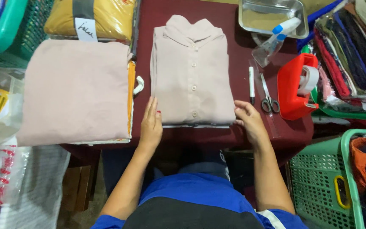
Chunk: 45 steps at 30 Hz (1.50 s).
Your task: The person is folding various types of laundry and stacking them neatly on a table.
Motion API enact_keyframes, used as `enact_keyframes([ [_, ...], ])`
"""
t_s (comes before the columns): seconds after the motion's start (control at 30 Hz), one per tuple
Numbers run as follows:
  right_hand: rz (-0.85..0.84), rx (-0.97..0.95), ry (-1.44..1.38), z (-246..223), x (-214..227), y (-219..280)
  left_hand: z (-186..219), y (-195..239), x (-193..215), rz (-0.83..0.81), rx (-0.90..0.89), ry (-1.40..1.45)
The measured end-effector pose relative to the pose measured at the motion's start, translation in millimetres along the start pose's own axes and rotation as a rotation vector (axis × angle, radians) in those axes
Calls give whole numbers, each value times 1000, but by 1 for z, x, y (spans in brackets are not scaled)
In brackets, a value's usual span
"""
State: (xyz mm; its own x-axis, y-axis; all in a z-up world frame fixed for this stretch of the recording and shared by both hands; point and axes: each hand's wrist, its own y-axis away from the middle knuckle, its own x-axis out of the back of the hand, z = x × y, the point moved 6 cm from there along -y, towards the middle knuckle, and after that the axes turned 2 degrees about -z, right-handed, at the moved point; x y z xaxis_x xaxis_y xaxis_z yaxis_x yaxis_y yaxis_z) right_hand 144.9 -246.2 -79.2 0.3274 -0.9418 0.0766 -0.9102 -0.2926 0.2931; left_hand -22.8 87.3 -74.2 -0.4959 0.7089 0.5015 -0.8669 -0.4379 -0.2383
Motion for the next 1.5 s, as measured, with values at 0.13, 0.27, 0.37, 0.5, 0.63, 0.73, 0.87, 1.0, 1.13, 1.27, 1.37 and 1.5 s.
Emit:
enact_keyframes([
  [0.13, -92, 22, -248, 6, -4, 1, -19, 3, 2, 43, -3, 164],
  [0.27, -113, 70, -120, -1, -8, 8, -18, 6, 7, 61, 60, 240],
  [0.37, -143, 130, -234, -21, -18, 20, -13, 6, 10, 61, 92, 240],
  [0.5, -46, 60, -205, -16, -18, 25, 4, 9, 15, 63, 67, 201],
  [0.63, -52, 127, -406, -1, -11, 15, 19, 13, 16, 139, -106, -64],
  [0.73, -31, 137, -405, 6, -8, 10, 16, 15, 11, 110, -94, -75],
  [0.87, 40, 9, -211, -1, -11, 19, 6, 16, 4, 101, -88, -79],
  [1.0, -21, 60, -259, 7, -3, 14, 12, 16, 7, 95, -70, -88],
  [1.13, 127, 174, 137, -9, 4, 13, 17, 20, 10, 151, -152, -147],
  [1.27, 191, 401, 222, -51, -24, 11, 28, 26, 16, 170, -139, -179],
  [1.37, 195, 797, 717, -111, -89, 26, 63, 38, 33, 202, -266, -222],
  [1.5, 13, 723, 1027, -123, -164, 16, 98, 57, 56, 183, -470, -108],
])
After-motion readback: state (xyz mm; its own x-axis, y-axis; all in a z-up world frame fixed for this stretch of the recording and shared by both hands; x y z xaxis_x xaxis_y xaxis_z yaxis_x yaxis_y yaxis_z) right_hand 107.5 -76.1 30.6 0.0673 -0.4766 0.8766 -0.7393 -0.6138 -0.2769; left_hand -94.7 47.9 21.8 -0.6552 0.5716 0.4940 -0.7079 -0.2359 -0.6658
